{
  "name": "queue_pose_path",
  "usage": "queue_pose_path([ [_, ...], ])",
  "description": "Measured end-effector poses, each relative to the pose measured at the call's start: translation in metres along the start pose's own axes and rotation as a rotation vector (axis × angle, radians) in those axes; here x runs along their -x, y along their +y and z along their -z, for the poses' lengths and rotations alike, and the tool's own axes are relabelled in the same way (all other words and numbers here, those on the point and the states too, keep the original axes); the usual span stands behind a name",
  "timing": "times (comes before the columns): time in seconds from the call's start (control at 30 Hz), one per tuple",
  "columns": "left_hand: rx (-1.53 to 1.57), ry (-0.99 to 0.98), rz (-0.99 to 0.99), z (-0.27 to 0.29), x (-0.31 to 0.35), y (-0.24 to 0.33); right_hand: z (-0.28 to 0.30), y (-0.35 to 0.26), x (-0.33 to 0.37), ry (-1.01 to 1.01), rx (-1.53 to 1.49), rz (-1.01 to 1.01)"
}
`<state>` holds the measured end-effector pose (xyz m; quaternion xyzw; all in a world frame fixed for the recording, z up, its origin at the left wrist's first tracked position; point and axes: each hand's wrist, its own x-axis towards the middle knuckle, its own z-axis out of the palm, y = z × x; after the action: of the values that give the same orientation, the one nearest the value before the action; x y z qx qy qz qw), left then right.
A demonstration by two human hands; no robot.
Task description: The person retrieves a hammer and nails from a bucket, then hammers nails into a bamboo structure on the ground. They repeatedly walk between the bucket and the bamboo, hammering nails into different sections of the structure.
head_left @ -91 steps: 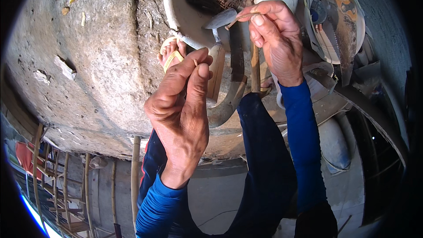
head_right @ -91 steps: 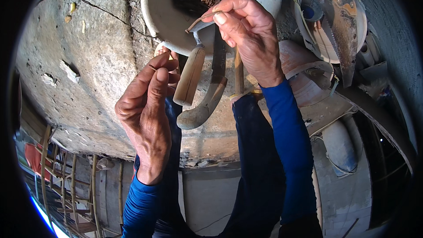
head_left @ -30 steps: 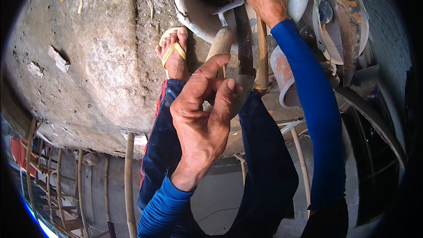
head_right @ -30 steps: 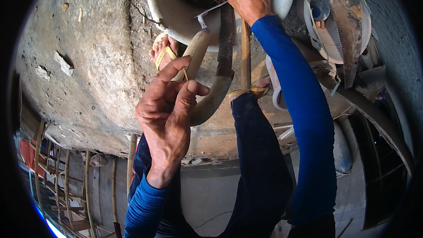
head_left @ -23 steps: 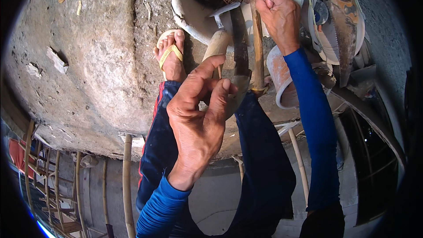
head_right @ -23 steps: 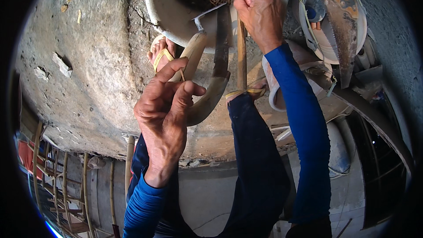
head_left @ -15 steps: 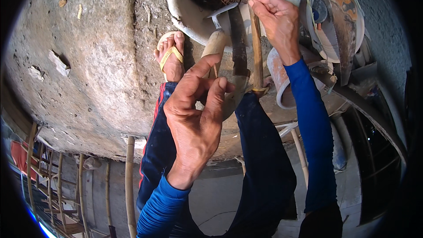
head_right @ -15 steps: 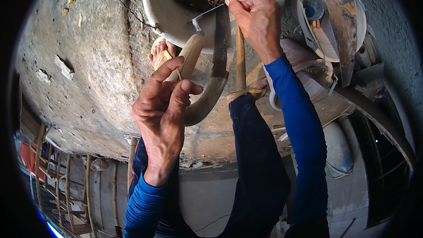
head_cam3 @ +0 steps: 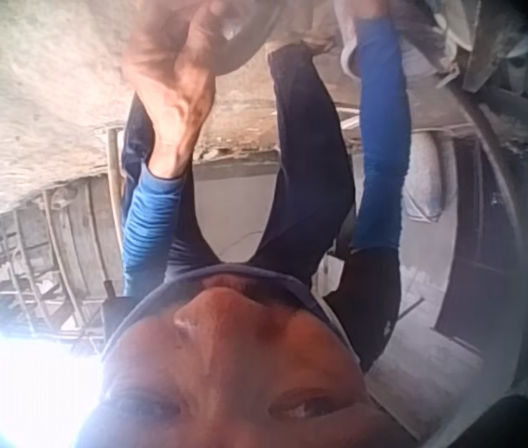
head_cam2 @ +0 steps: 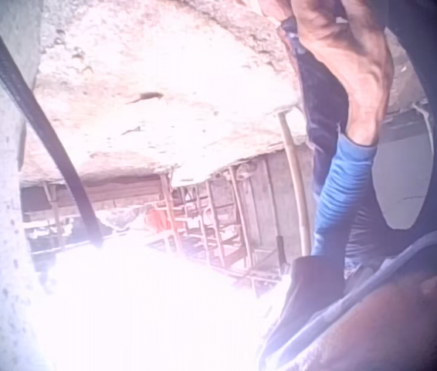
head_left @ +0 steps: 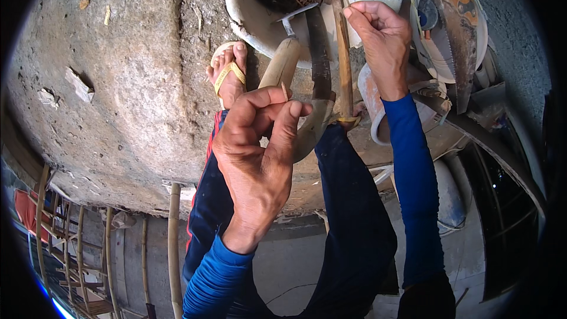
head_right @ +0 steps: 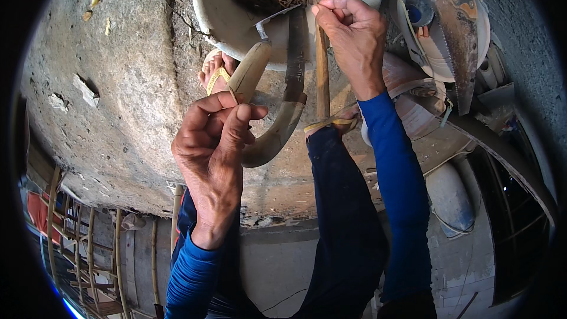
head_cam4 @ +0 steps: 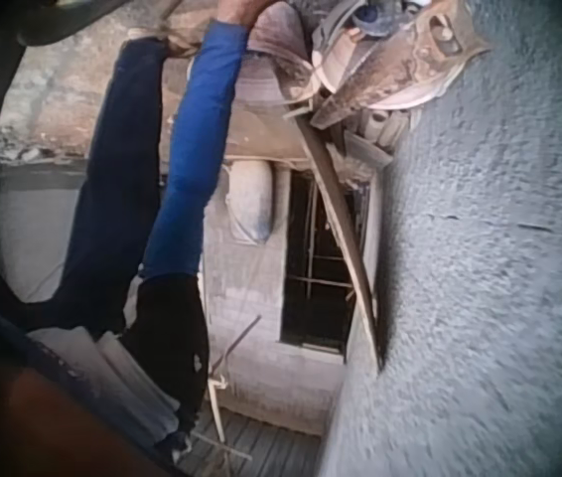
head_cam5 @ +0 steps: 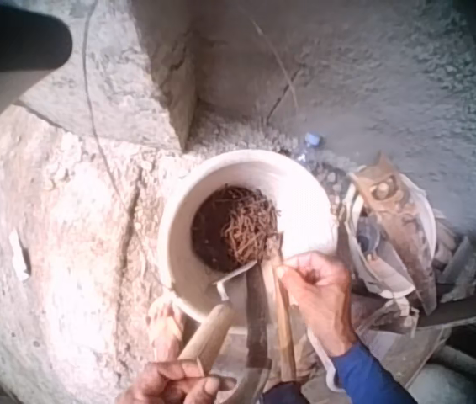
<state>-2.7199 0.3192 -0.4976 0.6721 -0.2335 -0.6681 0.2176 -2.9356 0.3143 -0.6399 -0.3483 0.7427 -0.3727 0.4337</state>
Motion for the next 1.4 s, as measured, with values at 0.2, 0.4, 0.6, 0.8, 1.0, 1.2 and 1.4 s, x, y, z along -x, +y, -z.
queue_pose_path([
  [0.2,0.049,0.003,0.013,0.003,0.001,-0.003,-0.009,-0.023,0.029,0.010,0.041,0.021],
  [0.4,0.072,0.043,-0.107,-0.001,-0.001,-0.008,-0.016,-0.060,0.058,0.048,0.080,0.057],
  [0.6,0.109,0.031,-0.046,-0.005,0.004,0.004,-0.008,-0.085,0.088,-0.041,0.048,0.040],
  [0.8,0.048,0.046,-0.238,-0.016,0.017,-0.008,0.017,-0.111,0.121,-0.209,0.044,0.059],
  [1.0,-0.484,-0.164,-0.409,-0.036,0.057,-0.009,0.083,-0.104,0.150,-0.282,-0.047,-0.032],
  [1.2,-0.714,-0.176,-0.304,-0.054,0.145,-0.027,0.157,-0.097,0.204,-0.583,-0.198,-0.194],
  [1.4,-0.618,-0.043,-0.134,-0.037,0.202,-0.040,0.210,0.012,0.224,-0.346,0.013,-0.587],
])
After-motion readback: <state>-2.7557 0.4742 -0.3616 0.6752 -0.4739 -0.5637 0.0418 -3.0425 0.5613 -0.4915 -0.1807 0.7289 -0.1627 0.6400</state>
